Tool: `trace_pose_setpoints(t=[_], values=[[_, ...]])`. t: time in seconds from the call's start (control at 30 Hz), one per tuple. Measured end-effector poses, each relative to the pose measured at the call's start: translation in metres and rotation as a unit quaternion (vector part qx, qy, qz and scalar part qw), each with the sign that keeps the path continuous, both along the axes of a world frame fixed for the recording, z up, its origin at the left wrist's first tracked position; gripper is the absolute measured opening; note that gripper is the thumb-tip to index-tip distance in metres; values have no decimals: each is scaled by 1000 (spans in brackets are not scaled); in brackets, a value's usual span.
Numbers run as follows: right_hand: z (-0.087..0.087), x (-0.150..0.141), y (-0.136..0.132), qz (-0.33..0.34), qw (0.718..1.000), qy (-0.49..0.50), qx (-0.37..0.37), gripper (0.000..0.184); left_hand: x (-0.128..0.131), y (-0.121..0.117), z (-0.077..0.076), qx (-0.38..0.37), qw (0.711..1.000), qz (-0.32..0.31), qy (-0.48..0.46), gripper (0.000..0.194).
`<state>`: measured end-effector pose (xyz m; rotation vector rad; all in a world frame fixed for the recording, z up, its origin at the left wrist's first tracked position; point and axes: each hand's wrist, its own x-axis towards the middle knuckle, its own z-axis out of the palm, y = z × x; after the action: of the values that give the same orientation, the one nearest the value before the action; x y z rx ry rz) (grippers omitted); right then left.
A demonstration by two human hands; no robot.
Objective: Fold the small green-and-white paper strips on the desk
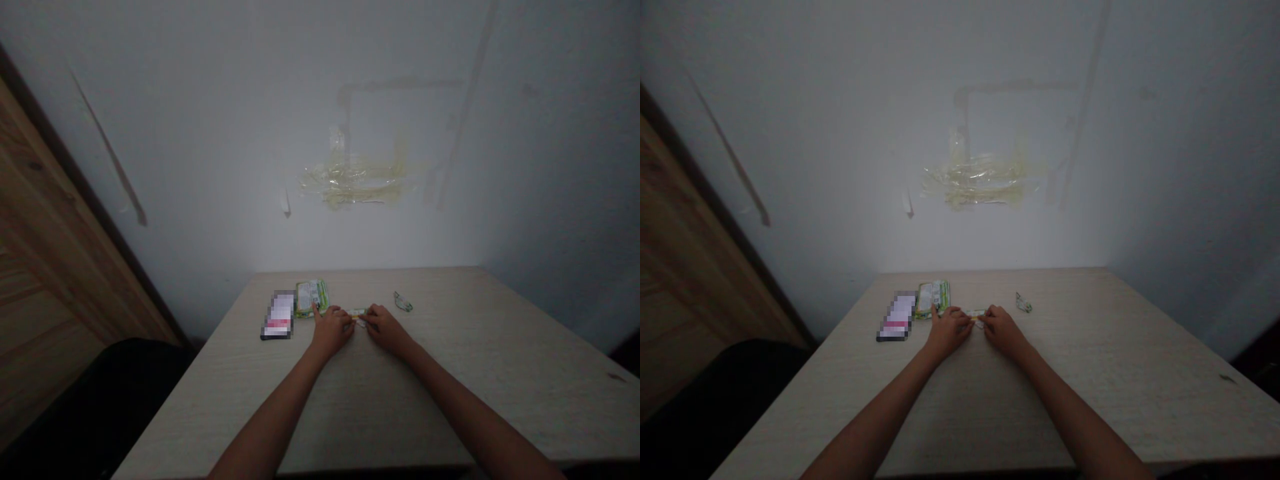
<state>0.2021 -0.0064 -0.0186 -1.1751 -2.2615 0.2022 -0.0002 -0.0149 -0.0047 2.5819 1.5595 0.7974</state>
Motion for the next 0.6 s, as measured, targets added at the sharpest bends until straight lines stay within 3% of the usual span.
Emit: trace_pose_setpoints(t=[0.6], values=[[-7,8,12,23,998,35,-37,39,-6,5,-9,16,998,-53,20,18]])
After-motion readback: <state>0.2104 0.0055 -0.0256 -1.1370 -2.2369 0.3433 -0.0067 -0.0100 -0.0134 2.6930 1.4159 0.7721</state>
